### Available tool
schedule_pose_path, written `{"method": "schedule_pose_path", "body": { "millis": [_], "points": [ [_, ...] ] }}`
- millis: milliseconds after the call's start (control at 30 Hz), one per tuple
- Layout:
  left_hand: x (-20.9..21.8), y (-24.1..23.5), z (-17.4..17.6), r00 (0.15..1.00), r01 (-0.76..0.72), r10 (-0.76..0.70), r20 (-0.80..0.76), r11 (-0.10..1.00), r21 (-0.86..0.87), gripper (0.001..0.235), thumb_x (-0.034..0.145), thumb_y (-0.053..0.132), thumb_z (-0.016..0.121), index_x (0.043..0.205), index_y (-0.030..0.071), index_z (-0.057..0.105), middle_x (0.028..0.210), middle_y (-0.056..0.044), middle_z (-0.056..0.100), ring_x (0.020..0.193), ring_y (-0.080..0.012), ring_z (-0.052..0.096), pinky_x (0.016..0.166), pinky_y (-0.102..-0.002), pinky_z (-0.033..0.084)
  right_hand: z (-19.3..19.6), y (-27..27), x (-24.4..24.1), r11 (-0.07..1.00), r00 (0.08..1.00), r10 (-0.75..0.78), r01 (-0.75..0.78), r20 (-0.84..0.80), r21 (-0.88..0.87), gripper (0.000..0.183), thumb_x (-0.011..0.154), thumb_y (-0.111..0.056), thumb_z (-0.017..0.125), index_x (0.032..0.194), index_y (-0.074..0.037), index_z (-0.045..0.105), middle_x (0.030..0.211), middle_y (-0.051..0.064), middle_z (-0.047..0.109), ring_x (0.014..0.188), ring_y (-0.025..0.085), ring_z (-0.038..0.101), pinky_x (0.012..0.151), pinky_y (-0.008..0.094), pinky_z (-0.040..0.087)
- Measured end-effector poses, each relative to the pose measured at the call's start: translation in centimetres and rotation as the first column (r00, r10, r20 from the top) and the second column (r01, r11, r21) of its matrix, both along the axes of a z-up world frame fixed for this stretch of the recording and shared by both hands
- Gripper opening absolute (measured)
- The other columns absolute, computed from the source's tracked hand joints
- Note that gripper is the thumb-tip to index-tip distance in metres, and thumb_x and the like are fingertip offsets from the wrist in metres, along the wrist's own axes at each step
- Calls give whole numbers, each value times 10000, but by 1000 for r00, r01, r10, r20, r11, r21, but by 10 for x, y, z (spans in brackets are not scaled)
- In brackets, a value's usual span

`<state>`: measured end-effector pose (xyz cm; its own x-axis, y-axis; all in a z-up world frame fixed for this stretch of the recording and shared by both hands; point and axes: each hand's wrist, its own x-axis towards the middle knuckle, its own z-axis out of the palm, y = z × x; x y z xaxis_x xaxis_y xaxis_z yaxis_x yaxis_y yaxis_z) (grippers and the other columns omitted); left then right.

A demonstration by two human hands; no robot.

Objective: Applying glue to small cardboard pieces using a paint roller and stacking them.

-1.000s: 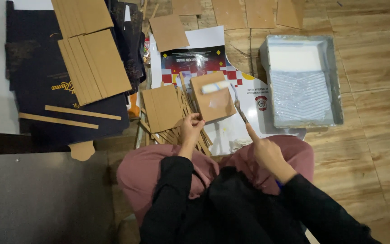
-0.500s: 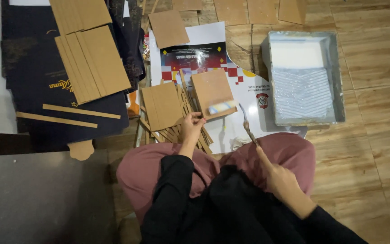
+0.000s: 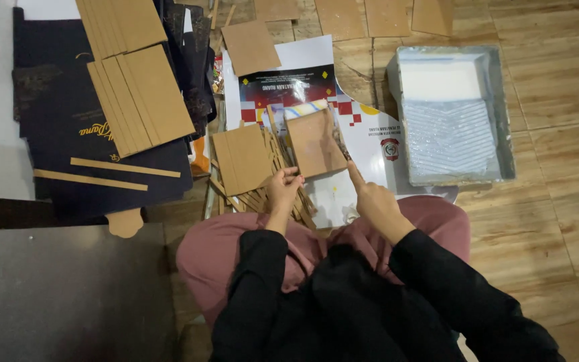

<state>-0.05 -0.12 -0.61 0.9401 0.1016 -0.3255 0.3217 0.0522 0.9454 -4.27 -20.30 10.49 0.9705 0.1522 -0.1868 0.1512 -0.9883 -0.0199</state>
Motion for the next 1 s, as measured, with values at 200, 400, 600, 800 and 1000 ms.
{"method": "schedule_pose_path", "body": {
  "millis": [200,400,600,800,1000],
  "points": [
    [2,-2,-2,997,-45,47,-53,998,42,184,806,101,591,983,94,641,771,-58,684,608,-93,624,482,-189,467,53,-2,-70,997,990,-13,2,-137,-77,824,731,-143,523,1438,-237,111,705,141,617,646,332,664,584,428,551],
    [-6,9,55,932,-326,343,-116,935,143,201,799,236,551,946,120,622,786,-37,667,650,-121,627,551,-256,492,66,-17,-111,982,969,-65,20,-238,-187,776,750,-137,467,1430,-276,119,721,71,608,664,266,676,590,375,556],
    [-7,13,57,859,-480,497,-123,865,147,221,827,313,510,834,109,597,725,-7,646,606,-100,590,526,-204,454,32,6,-31,997,992,46,-52,-116,-49,764,781,-79,467,1443,-219,112,707,112,609,648,328,664,557,415,543],
    [8,17,-19,812,-567,566,-143,823,35,259,874,341,443,897,132,596,792,0,650,611,-95,580,500,-186,431,21,21,-8,997,997,70,-71,-18,-34,717,778,-45,448,1432,-188,188,662,116,611,584,297,654,501,381,538],
    [12,17,-28,794,-588,592,-138,805,77,319,903,387,394,944,164,619,748,26,640,558,-96,577,483,-200,448,58,-2,-105,978,985,26,-60,-169,-198,738,776,-103,449,1431,-248,141,703,68,609,624,257,675,521,376,548]
  ]
}}
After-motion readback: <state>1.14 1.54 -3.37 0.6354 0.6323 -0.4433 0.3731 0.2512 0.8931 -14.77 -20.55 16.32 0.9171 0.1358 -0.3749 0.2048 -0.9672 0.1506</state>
